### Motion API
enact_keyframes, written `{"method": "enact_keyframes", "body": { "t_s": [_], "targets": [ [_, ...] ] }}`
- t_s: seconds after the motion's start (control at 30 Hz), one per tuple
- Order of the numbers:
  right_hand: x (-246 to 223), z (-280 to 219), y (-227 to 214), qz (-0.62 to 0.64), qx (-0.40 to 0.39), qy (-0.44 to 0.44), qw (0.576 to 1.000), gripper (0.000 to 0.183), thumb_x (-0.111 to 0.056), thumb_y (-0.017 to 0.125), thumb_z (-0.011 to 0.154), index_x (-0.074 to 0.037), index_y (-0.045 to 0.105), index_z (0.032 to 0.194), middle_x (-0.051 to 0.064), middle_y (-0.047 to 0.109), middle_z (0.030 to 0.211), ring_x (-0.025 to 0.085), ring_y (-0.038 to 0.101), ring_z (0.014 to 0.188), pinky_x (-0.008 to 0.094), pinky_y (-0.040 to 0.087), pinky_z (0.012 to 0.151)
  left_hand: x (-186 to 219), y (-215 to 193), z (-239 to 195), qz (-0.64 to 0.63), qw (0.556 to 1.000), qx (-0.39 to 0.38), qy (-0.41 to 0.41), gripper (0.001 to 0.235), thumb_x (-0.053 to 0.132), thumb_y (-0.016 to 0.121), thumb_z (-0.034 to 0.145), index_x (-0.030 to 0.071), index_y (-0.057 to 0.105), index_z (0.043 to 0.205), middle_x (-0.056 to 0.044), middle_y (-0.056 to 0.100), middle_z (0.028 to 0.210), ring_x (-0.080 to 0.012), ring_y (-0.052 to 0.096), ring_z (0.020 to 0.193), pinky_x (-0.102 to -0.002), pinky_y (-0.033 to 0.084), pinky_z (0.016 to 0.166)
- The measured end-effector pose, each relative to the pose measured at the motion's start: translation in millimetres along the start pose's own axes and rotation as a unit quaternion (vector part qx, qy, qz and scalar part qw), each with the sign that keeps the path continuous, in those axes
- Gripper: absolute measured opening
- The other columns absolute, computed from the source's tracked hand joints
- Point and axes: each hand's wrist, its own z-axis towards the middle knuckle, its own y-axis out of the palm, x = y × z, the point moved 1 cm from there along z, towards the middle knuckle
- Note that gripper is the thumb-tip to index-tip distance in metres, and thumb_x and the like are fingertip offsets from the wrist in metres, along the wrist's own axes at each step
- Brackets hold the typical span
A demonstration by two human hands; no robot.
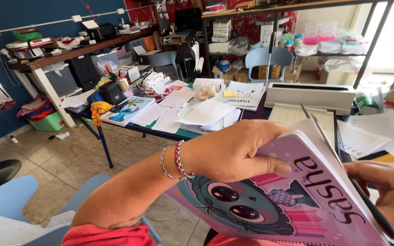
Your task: Finish a spiral-bound notebook by smoothing the cover and trimming the edges with scissors
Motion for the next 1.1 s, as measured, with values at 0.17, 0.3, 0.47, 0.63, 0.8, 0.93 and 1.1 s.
{"method": "enact_keyframes", "body": {
  "t_s": [0.17, 0.3, 0.47, 0.63, 0.8, 0.93, 1.1],
  "targets": [
    [6, 2, -2, -0.015, -0.009, -0.019, 1.0, 0.048, -0.026, 0.09, 0.05, 0.001, 0.083, 0.09, 0.005, 0.055, 0.056, 0.015, 0.035, 0.051, 0.03, 0.031, 0.042, -3, 2, 1, 0.002, 1.0, 0.002, -0.009, 0.026, 0.033, 0.059, 0.099, 0.012, 0.063, 0.114, -0.002, 0.067, 0.101, -0.0169, 0.064, 0.084, -0.031, 0.052, 0.075],
    [21, 2, -6, -0.035, -0.02, -0.042, 0.998, 0.055, -0.032, 0.09, 0.047, -0.002, 0.083, 0.093, 0.003, 0.057, 0.054, 0.015, 0.036, 0.049, 0.029, 0.034, 0.041, -4, 2, 0, 0.002, 1.0, 0.003, -0.008, 0.024, 0.032, 0.059, 0.1, 0.013, 0.063, 0.113, -0.001, 0.067, 0.101, -0.0165, 0.064, 0.084, -0.031, 0.052, 0.075],
    [0, 0, 1, -0.055, 0.004, -0.033, 0.998, 0.047, -0.03, 0.087, 0.053, -0.002, 0.082, 0.089, 0.004, 0.057, 0.052, 0.015, 0.035, 0.048, 0.029, 0.032, 0.04, -5, 3, 0, 0.009, 1.0, 0.006, -0.011, 0.025, 0.033, 0.06, 0.099, 0.013, 0.063, 0.113, -0.001, 0.066, 0.101, -0.0167, 0.063, 0.086, -0.031, 0.052, 0.076],
    [4, 4, -10, -0.123, -0.025, -0.052, 0.991, 0.042, -0.036, 0.085, 0.057, -0.009, 0.084, 0.089, 0.003, 0.052, 0.051, 0.017, 0.035, 0.048, 0.031, 0.035, 0.042, -6, 4, 0, 0.003, 1.0, 0.007, -0.002, 0.022, 0.032, 0.059, 0.1, 0.013, 0.062, 0.11, 0.0, 0.064, 0.097, -0.0159, 0.061, 0.083, -0.031, 0.049, 0.074],
    [4, 0, -8, -0.144, -0.01, -0.012, 0.989, 0.047, -0.036, 0.087, 0.055, -0.006, 0.083, 0.091, 0.007, 0.069, 0.059, 0.017, 0.052, 0.049, 0.029, 0.046, 0.041, -2, 4, 0, 0.024, 1.0, 0.013, 0.004, 0.024, 0.035, 0.057, 0.099, 0.012, 0.06, 0.105, -0.001, 0.062, 0.091, -0.0175, 0.056, 0.078, -0.032, 0.046, 0.07],
    [4, 0, -8, -0.139, -0.011, -0.03, 0.99, 0.041, -0.035, 0.085, 0.059, -0.009, 0.083, 0.089, 0.005, 0.07, 0.058, 0.015, 0.052, 0.048, 0.028, 0.043, 0.04, -2, 4, -1, 0.021, 1.0, 0.016, 0.016, 0.023, 0.034, 0.058, 0.1, 0.012, 0.06, 0.108, -0.002, 0.063, 0.094, -0.0187, 0.058, 0.08, -0.033, 0.047, 0.073],
    [15, -1, -10, -0.119, -0.013, -0.049, 0.992, 0.043, -0.036, 0.085, 0.057, -0.007, 0.08, 0.088, 0.005, 0.066, 0.058, 0.015, 0.05, 0.049, 0.028, 0.042, 0.04, 0, 4, -1, 0.027, 0.999, 0.015, 0.022, 0.022, 0.033, 0.057, 0.1, 0.012, 0.057, 0.106, -0.001, 0.06, 0.09, -0.0187, 0.053, 0.076, -0.034, 0.044, 0.07]
  ]
}}
